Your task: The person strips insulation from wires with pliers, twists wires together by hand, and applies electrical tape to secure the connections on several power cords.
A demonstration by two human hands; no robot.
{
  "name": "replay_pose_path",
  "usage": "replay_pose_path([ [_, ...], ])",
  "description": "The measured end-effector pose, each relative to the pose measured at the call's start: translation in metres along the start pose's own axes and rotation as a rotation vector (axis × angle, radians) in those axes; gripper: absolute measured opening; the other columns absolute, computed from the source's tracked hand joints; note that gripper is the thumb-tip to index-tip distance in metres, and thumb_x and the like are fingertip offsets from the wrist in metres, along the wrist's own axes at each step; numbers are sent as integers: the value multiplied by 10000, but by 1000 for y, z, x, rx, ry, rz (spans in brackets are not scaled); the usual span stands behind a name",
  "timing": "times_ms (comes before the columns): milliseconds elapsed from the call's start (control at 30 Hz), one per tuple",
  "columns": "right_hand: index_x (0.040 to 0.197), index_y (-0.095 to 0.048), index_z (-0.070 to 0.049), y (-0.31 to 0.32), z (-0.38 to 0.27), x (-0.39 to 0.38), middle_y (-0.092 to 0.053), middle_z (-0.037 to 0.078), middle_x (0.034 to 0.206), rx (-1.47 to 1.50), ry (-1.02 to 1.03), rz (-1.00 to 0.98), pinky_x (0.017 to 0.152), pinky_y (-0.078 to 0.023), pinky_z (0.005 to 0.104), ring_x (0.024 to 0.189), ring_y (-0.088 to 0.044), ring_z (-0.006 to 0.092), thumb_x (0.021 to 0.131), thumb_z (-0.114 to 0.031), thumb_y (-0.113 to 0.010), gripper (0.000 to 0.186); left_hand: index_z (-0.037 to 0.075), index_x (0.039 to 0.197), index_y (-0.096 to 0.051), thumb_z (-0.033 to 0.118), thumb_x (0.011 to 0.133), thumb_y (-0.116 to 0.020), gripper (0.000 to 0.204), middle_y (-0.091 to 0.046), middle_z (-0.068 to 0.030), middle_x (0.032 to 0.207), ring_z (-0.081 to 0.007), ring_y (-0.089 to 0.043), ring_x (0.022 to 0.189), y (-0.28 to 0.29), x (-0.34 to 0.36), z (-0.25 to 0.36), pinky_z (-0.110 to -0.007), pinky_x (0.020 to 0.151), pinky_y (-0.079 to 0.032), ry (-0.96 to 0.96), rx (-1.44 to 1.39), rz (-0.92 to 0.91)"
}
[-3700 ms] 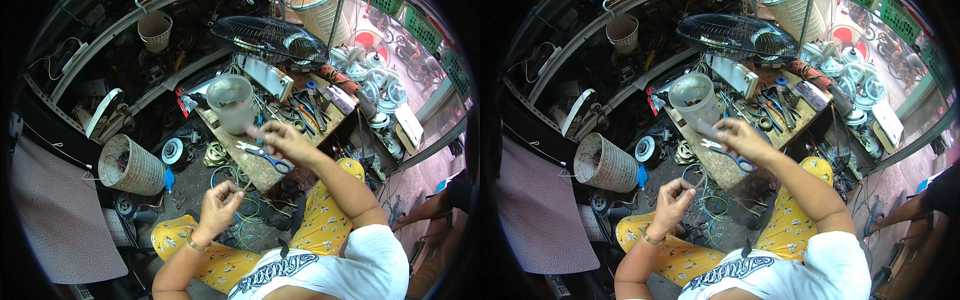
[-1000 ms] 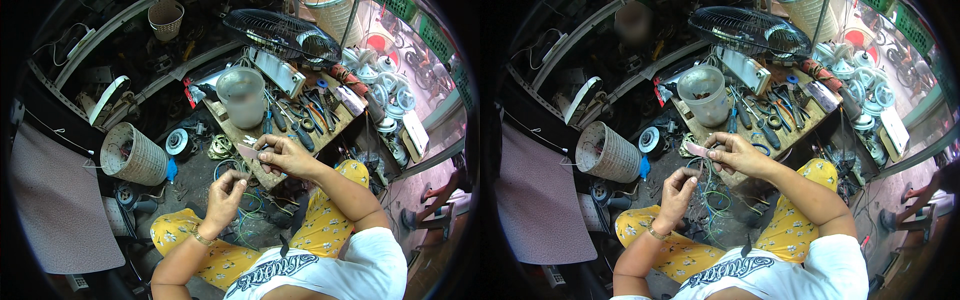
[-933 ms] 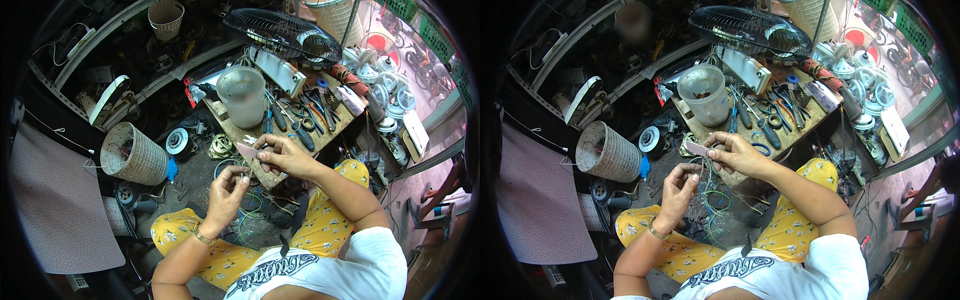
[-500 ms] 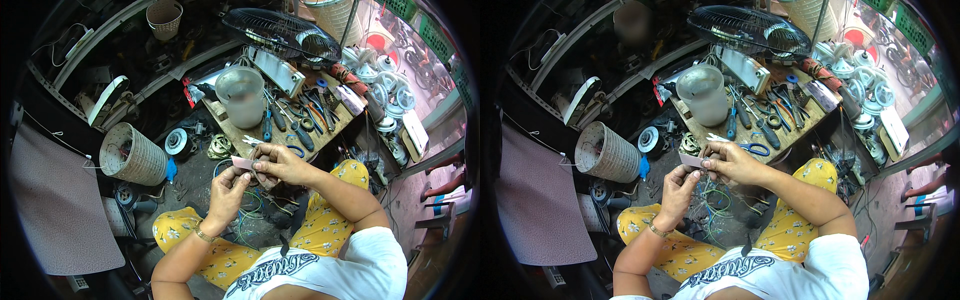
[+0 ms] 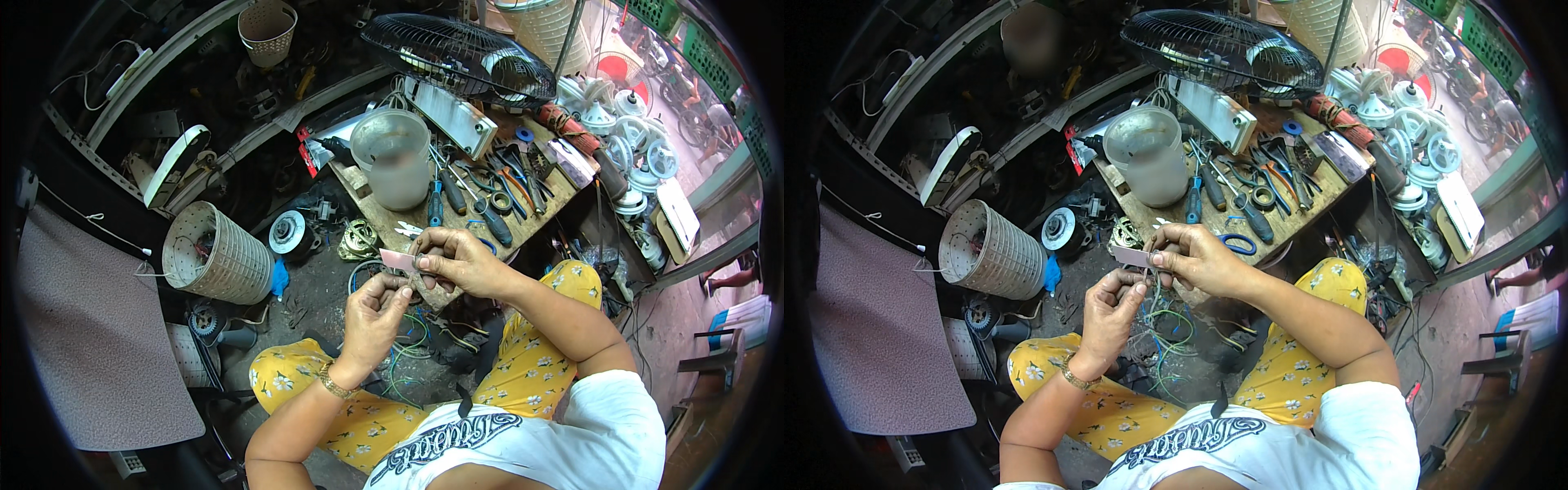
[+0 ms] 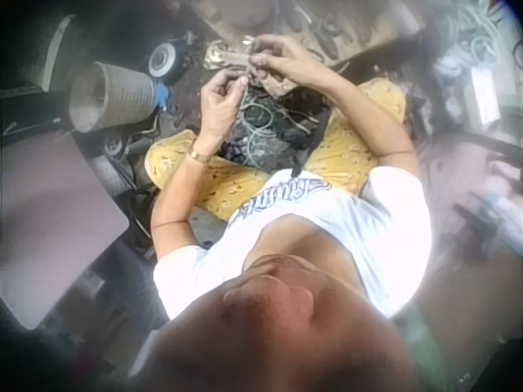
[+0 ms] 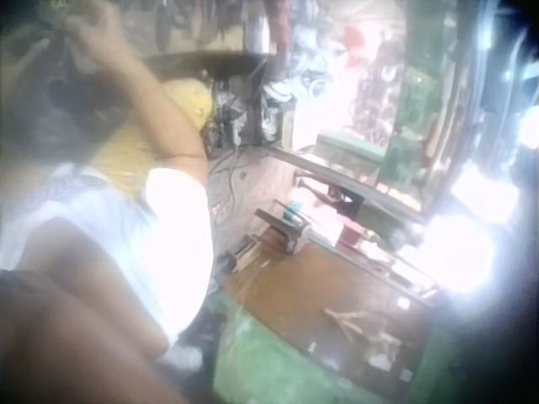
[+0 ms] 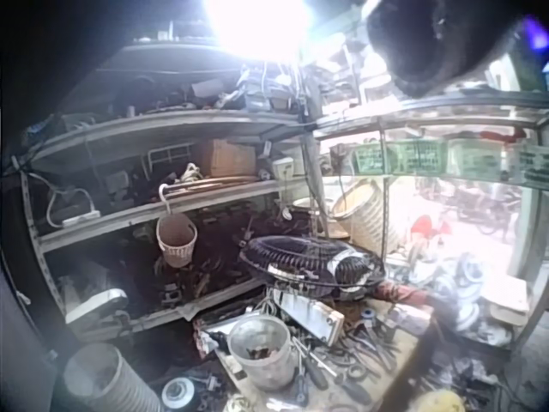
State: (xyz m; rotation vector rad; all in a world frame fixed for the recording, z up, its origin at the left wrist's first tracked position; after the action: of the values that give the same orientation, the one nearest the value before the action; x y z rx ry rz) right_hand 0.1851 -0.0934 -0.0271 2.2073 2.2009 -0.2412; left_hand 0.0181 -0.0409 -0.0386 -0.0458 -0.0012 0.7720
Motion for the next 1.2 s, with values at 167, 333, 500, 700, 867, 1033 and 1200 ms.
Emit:
replay_pose_path([
  [167, 1028, -555, -18, 0, 1, 3, -605, 18, 692, -30, 12, 22, 453, -394, 186, 540, -511, 40, 929, -201, -584, 211, -9, 952, -568, 76, 936, -564, 87, -613, -3, 830, -13, -506, 719, -4, -2, 2, -173, 633, -406, 27, -139, 0],
  [333, 1031, -577, 3, 0, 2, 5, -621, 29, 692, -53, 84, 126, 448, -364, 187, 552, -523, 40, 919, -120, -583, 167, 0, 973, -551, 87, 943, -556, 92, -622, -12, 863, -30, -528, 764, -2, -3, -6, -179, 666, -415, 57, -200, -33],
  [500, 1016, -584, 1, 6, 2, 4, -626, 20, 727, -125, 56, 110, 467, -399, 188, 614, -572, 46, 911, -133, -593, 170, 28, 947, -544, 117, 953, -548, 89, -589, 16, 816, -20, -487, 691, -4, -3, -2, -181, 606, -393, 56, -227, -49],
  [700, 1013, -598, -4, 5, -6, 1, -625, 10, 743, -194, 113, 124, 475, -425, 186, 640, -598, 51, 902, -136, -598, 172, 85, 1015, -478, 205, 990, -477, 122, -394, 55, 654, -42, -343, 526, -3, -5, -9, -212, 478, -297, 305, -505, -263],
  [867, 1025, -600, -7, -1, -9, -2, -618, 8, 752, -230, 200, 136, 479, -419, 181, 642, -589, 44, 905, -133, -599, 174, 107, 1026, -456, 222, 1011, -403, 127, -378, 17, 596, -116, -434, 543, -19, -8, -9, -246, 557, -401, 260, -493, -410],
  [1033, 1128, -527, -14, -1, -6, -2, -596, -3, 753, -289, 195, 120, 483, -392, 184, 621, -543, 30, 924, -142, -587, 248, 84, 1107, -450, 245, 1008, -405, 195, -515, -27, 691, -102, -507, 573, -19, -7, -19, -242, 570, -461, 175, -311, -343],
  [1200, 1081, -429, -15, 1, 3, -1, -573, 17, 726, -338, 189, 72, 568, -415, 227, 634, -528, 69, 942, -134, -561, 226, 85, 1147, -450, 216, 997, -439, 200, -547, -4, 725, -40, -469, 530, -14, -2, -12, -163, 434, -361, 153, -321, -130],
])
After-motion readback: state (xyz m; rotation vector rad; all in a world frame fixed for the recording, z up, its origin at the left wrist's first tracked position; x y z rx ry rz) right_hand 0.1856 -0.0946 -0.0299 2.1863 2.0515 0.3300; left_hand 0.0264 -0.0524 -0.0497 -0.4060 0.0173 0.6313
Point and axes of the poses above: each hand's wrist, its own x-axis towards the middle knuckle, its own y-axis out of the back of the hand, z = x × y, the point moved 3 cm from there along x, towards the middle knuckle
